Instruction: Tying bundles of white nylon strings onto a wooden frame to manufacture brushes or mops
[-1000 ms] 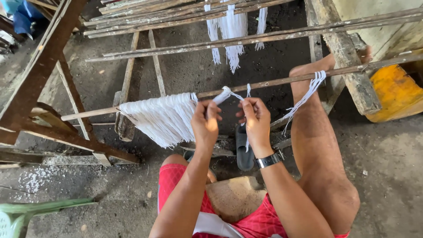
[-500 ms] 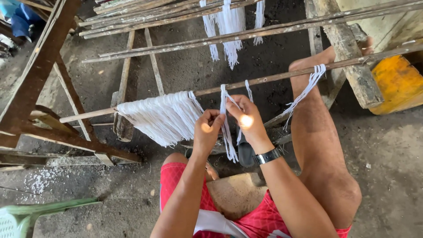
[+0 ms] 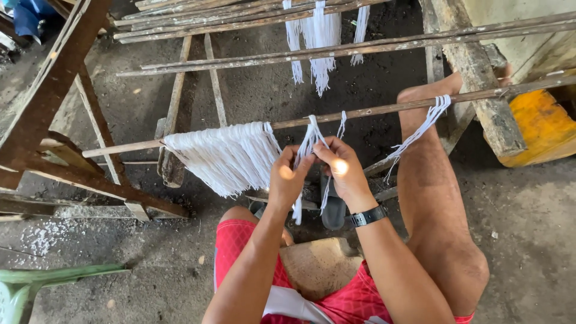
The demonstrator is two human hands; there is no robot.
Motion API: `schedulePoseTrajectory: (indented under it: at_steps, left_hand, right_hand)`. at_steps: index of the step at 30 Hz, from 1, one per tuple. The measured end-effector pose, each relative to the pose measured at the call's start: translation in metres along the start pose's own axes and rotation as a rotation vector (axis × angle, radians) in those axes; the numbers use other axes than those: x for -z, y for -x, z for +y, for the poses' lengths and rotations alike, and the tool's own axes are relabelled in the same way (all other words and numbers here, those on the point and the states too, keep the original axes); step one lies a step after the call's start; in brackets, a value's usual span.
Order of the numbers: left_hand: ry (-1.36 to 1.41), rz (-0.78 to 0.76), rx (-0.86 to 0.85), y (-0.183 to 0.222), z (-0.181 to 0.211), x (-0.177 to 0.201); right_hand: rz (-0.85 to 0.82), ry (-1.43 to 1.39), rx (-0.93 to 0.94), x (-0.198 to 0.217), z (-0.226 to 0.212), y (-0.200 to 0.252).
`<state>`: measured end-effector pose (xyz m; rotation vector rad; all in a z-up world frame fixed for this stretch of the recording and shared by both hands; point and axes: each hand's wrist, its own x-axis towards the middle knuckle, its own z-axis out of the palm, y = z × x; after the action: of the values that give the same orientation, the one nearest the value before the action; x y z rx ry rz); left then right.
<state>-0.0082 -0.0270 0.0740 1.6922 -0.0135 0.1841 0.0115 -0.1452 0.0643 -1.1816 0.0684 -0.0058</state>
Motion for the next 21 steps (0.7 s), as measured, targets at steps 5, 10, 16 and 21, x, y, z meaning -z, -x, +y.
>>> schedulePoseTrajectory:
  at_steps: [5,10,16,21]
  left_hand:
    - [0.238,0.158,0.032,0.001,0.013,-0.003]
    - [0.092,0.111,0.036,0.000,-0.002,0.005]
    - [-0.477,-0.059,0.189,-0.001,-0.044,0.003]
    - [-0.921,-0.324,0.315,0.020,-0.067,0.004]
  right_hand:
    - [0.013,-0.061,0.001,-0.001,-0.009,0.003]
    - [-0.025,-0.069,0.004,-0.005,-0.011,0.007]
    - [-0.108,0.170,0.205,-0.009,-0.009,0.012]
    - [-0.107,0.257,0.249,-0.016,-0.003,0.010]
